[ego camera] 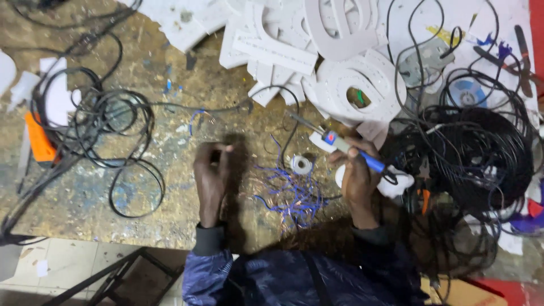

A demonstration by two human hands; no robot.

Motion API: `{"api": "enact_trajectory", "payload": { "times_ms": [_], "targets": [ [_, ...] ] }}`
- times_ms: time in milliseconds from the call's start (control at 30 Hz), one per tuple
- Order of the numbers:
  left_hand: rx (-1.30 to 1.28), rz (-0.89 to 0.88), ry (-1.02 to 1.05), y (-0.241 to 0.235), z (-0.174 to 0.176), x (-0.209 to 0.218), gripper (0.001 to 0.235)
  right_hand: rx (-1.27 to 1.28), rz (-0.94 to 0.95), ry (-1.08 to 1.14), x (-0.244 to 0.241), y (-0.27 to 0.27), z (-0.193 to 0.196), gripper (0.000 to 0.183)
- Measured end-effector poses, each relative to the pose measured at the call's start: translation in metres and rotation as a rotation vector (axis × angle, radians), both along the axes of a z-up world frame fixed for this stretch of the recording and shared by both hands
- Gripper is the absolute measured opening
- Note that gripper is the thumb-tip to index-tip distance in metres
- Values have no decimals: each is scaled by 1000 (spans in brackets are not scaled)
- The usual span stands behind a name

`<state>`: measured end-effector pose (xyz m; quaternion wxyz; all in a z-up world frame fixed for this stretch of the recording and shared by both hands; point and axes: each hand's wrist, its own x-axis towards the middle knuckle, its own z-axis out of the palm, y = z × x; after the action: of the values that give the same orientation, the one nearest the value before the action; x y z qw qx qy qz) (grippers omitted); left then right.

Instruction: Soldering electrical wires to LED strips for sign fabrication on a workbench.

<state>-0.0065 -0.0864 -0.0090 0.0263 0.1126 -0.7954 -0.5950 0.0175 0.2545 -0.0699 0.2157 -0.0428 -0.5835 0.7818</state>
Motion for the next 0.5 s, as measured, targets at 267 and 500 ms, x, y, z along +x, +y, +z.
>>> {"api": "enact_trajectory", "payload": {
  "times_ms": [267, 500],
  "targets": [
    [-422, 431, 283, -17, -14, 8, 19, -53, 50, -122, 17, -15, -10, 29],
    [-580, 489, 318, -47, -84, -34, 21, -123, 27, -86, 21, -8, -23, 23]
  ]
}}
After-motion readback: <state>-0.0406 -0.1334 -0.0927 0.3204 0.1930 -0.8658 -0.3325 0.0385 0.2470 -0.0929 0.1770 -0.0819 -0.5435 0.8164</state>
